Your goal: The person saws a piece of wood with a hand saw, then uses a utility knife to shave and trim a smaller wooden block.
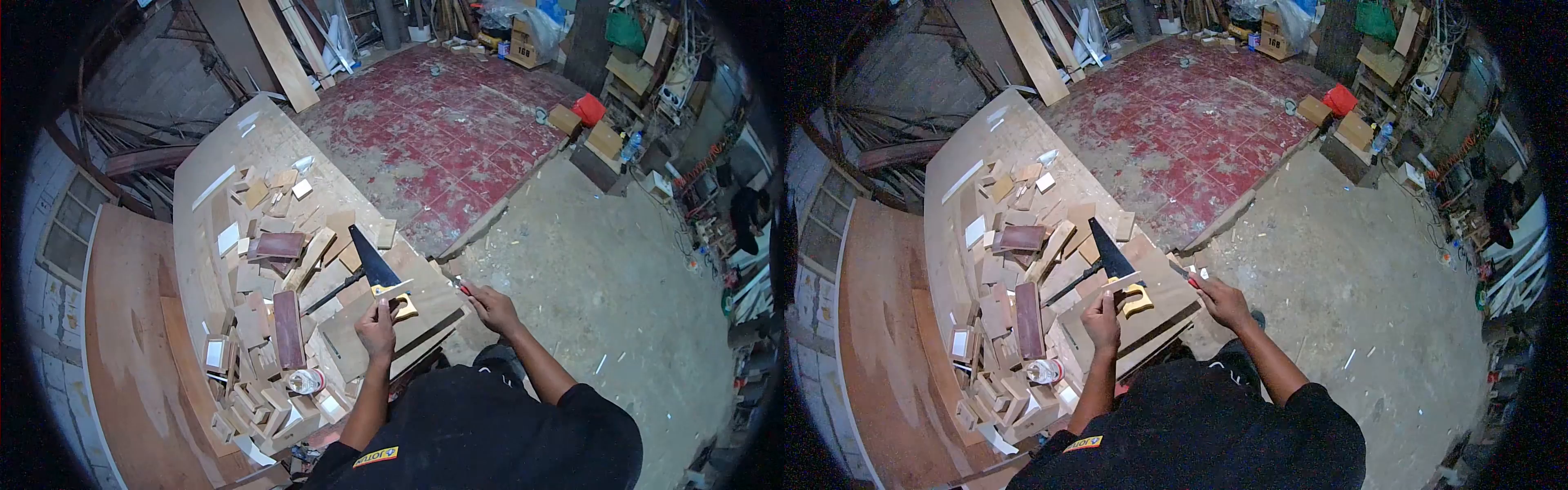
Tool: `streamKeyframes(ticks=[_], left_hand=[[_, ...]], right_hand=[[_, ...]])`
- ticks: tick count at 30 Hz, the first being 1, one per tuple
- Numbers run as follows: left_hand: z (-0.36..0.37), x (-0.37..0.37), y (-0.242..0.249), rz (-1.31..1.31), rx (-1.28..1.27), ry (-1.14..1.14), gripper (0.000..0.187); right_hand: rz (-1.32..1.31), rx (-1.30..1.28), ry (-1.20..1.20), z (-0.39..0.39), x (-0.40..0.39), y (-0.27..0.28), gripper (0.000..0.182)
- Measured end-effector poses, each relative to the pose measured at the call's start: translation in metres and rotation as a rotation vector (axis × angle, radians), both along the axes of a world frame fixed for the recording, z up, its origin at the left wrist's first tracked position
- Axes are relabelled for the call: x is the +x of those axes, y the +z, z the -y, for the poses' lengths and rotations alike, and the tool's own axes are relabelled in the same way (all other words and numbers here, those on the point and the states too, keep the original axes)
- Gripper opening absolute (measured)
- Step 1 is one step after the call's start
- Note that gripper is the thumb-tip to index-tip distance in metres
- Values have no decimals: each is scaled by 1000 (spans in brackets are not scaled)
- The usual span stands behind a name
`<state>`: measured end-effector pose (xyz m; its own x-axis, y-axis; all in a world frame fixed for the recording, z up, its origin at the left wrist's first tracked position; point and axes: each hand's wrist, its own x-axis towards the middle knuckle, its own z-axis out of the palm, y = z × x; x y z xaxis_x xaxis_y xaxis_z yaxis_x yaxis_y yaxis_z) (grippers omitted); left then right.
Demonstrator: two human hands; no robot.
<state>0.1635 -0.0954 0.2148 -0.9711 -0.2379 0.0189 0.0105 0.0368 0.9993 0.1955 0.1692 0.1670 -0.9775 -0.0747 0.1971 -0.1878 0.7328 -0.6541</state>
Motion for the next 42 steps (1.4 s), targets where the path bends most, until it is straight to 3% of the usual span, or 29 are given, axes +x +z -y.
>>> streamKeyframes(ticks=[11, 16, 20, 29, 35, 37, 40, 42], left_hand=[[-13, -13, -18, 23, 159, -28, 28], [-22, -1, 15, -1, -133, -108, 27], [-23, 0, 8, -72, -68, -57, 27], [-12, 0, 15, -124, -327, 35, 29], [-42, -11, 2, -246, -313, 35, 26], [-52, -13, -2, -131, -314, 26, 25], [-73, -19, -8, -212, -332, 5, 27], [-90, -28, -18, -161, -99, 0, 28]], right_hand=[[-260, -79, 70, 46, -11, 23, 49], [-166, 9, 192, 66, -12, 59, 49], [-113, 22, 188, 61, -18, 64, 48], [-125, -4, 89, 14, -31, 27, 46], [-172, -94, 156, 12, -32, 51, 48], [-52, -60, 223, 7, -32, 58, 48], [-91, -118, 254, -6, -39, 43, 47], [-101, -162, 266, -21, -46, 40, 44]])
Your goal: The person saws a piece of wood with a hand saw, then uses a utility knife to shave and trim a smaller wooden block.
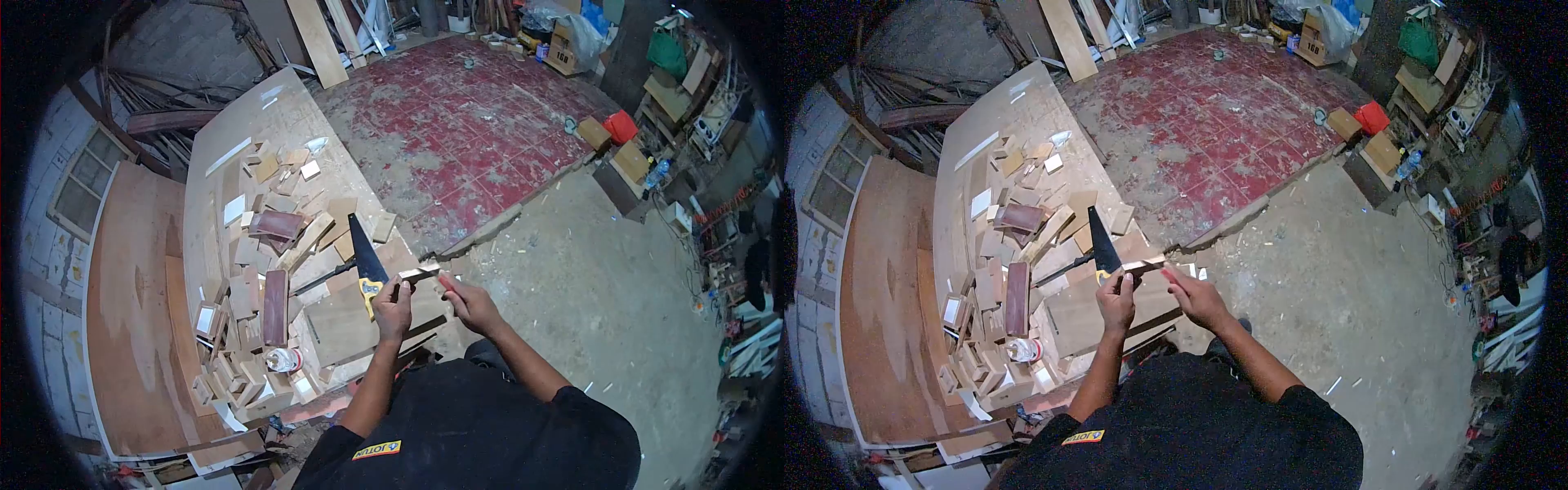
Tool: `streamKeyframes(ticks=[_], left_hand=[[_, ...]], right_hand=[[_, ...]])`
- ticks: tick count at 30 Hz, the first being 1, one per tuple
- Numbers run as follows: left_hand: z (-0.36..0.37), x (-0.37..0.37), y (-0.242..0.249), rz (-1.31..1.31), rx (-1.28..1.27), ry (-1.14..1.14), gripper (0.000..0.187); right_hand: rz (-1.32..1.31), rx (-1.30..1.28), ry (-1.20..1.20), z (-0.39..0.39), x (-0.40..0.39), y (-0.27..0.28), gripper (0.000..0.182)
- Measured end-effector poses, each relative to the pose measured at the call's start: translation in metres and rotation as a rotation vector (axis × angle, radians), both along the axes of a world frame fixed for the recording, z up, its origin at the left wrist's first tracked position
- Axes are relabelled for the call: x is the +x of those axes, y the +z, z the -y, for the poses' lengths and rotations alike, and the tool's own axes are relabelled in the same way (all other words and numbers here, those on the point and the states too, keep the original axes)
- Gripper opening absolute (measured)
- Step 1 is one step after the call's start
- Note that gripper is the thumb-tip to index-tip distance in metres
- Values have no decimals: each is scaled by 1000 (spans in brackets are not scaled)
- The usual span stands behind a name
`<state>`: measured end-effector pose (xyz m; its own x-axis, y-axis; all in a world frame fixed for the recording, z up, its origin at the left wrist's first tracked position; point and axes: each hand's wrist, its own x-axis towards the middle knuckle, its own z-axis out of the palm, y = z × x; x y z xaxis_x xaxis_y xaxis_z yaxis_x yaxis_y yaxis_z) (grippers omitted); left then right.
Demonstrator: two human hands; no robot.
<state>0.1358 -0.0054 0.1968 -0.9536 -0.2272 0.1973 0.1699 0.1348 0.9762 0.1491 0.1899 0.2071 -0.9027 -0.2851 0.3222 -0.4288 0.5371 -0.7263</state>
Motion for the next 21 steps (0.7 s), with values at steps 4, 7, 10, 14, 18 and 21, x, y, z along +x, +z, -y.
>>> streamKeyframes(ticks=[4, 7, 10, 14, 18, 21], left_hand=[[-16, -13, -47, 355, 150, -41, 31], [-35, -5, -76, 408, 316, -4, 29], [-47, 3, -79, 491, 437, 0, 29], [-67, 6, -67, 569, 613, 99, 31], [-85, 9, -61, 522, 707, 232, 30], [-96, 10, -55, 457, 804, 283, 29]], right_hand=[[462, -450, -89, -45, -17, -34, 40], [221, -461, -92, -79, -21, -38, 47], [620, -696, -185, -114, -29, -46, 45], [621, -646, -217, -147, -38, -80, 40], [608, -636, -149, -159, -53, -93, 37], [704, -1077, -121, -157, -64, -98, 34]])
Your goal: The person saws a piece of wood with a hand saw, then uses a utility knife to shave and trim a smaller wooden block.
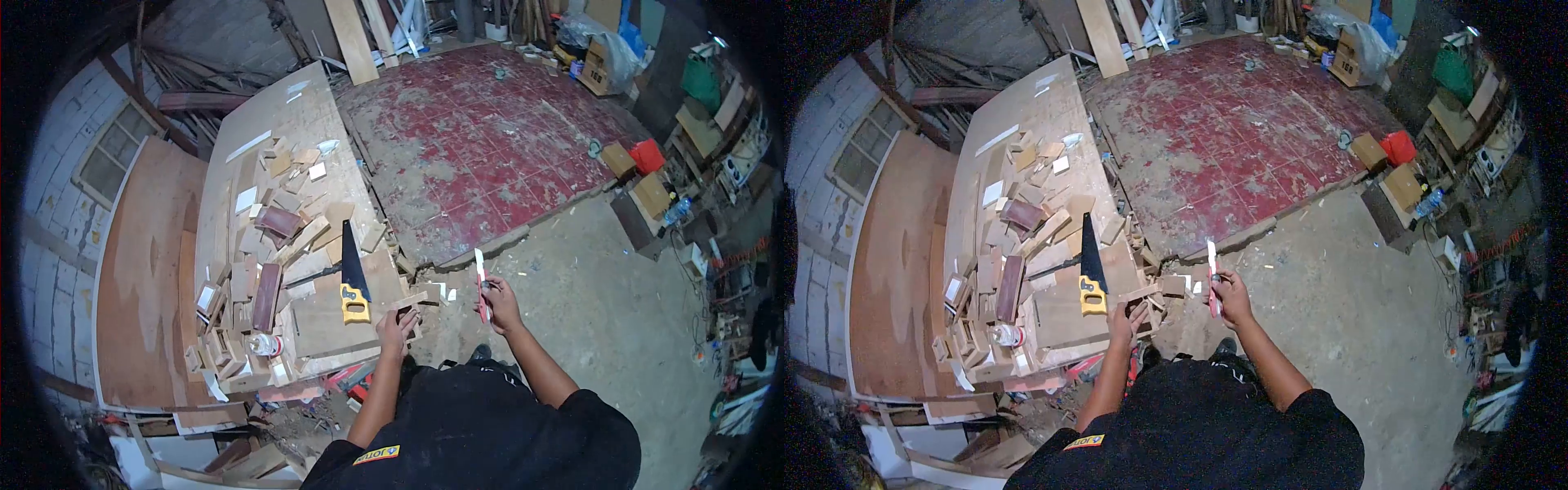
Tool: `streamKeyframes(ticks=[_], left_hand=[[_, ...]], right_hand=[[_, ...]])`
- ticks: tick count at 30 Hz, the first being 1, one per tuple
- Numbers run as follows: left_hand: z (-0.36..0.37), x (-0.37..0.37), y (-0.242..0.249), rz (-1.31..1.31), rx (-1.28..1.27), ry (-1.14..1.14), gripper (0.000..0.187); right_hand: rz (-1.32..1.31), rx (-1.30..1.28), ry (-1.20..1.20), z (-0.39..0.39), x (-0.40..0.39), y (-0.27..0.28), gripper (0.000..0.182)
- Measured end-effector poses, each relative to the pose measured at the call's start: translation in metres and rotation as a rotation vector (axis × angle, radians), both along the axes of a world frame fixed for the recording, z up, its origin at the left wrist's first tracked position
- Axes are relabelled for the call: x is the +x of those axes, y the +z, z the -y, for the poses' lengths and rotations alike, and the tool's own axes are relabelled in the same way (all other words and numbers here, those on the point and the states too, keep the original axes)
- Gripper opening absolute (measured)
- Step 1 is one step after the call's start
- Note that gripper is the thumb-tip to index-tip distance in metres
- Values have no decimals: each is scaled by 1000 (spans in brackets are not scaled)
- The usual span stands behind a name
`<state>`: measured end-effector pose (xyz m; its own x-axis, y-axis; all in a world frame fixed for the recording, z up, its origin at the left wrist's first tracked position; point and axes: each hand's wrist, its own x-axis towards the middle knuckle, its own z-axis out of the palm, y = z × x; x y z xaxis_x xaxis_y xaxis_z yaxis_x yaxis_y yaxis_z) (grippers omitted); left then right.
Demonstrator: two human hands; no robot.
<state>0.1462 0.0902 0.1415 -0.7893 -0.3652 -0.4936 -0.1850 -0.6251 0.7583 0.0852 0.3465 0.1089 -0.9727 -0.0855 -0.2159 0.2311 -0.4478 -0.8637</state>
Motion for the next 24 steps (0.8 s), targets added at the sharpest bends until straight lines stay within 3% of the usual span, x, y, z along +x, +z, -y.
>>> streamKeyframes(ticks=[2, 9, 15, 19, 21, 24], left_hand=[[-5, 3, -1, -6, 13, 1, 30], [-16, -15, 14, -103, -17, -11, 32], [-38, -38, 55, -194, -71, -29, 31], [-56, -45, 70, -226, -65, -70, 30], [-64, -48, 71, -222, -82, -98, 31], [-72, -50, 65, -248, -84, -133, 34]], right_hand=[[140, -154, -26, 4, -1, 30, 34], [-52, 3, 69, 17, -22, 72, 25], [-214, 92, 188, 16, -22, 116, 20], [-188, 55, 200, 4, -13, 118, 23], [-237, 171, 151, 0, -10, 116, 12], [-227, 281, 101, -6, -7, 116, 18]])
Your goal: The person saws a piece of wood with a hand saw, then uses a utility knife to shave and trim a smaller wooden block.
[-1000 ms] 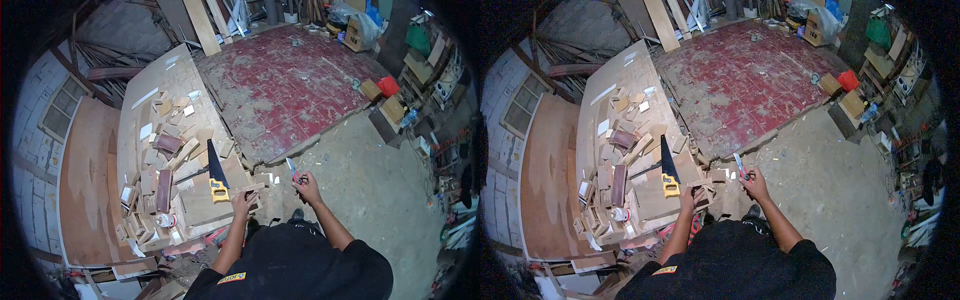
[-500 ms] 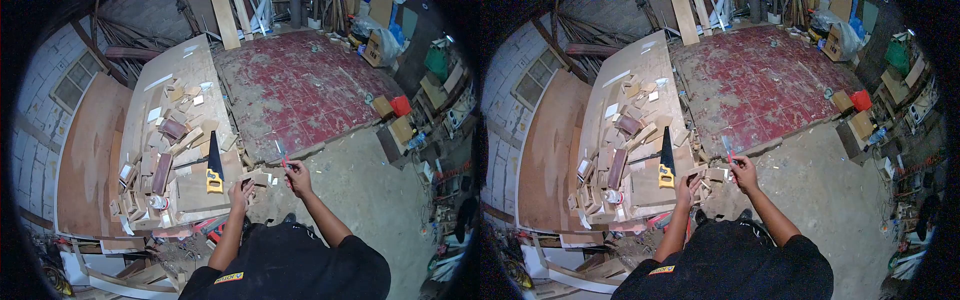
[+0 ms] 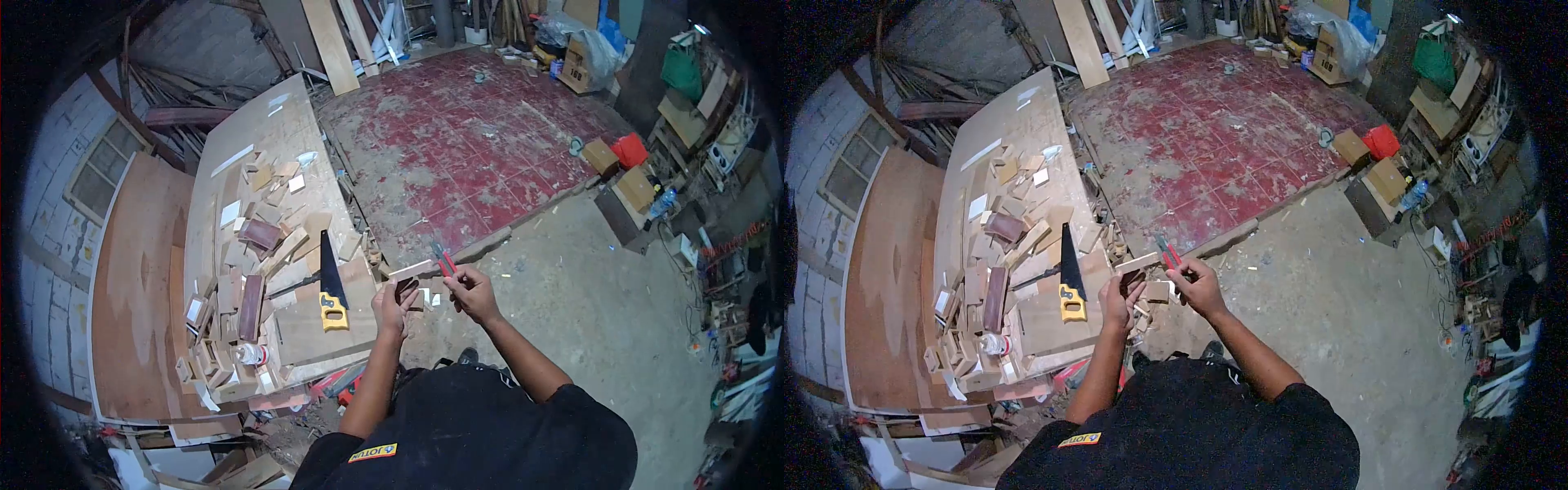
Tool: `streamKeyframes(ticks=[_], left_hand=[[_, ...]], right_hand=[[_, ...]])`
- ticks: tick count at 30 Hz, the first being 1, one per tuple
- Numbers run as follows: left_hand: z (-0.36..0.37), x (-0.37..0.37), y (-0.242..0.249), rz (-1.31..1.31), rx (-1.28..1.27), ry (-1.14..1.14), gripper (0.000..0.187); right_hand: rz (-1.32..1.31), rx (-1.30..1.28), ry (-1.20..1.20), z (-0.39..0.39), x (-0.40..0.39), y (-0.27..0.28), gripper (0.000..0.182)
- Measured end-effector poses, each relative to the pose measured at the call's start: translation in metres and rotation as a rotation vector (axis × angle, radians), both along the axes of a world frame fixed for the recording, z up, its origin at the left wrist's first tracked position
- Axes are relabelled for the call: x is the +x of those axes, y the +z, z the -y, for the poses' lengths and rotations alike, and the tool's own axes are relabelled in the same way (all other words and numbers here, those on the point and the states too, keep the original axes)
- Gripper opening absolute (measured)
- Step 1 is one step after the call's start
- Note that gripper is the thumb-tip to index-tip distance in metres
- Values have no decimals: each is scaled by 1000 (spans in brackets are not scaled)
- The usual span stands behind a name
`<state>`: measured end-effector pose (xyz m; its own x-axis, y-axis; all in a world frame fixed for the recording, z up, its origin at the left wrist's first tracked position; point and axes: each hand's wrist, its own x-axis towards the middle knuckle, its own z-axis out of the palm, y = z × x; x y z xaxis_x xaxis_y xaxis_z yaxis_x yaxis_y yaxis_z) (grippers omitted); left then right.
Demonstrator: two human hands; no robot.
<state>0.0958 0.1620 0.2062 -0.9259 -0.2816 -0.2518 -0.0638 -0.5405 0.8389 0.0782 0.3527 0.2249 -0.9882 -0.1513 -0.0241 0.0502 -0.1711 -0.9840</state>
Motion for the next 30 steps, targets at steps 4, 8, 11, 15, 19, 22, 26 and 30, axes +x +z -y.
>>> streamKeyframes(ticks=[4, 8, 11, 15, 19, 22, 26, 30], left_hand=[[-7, -3, -5, 50, 13, -24, 34], [-5, 2, -8, 63, 42, -36, 36], [-1, 9, -11, 58, 8, -19, 35], [1, 17, -14, 107, 42, 28, 35], [7, 19, -27, 105, 32, 52, 34], [9, 20, -31, 111, 29, 53, 33], [7, 21, -26, 109, 7, 46, 32], [1, 20, -16, 136, 10, 58, 33]], right_hand=[[-6, 9, 1, -6, -1, -7, 14], [-119, -57, 110, -8, -5, -18, 22], [49, -125, 201, -9, -2, -15, 40], [99, -87, 218, -10, 0, -23, 49], [67, -40, 249, -7, -2, -26, 55], [25, -22, 239, -5, 2, -27, 50], [20, -60, 256, -5, 3, -42, 42], [62, -74, 286, -1, 2, -42, 43]])
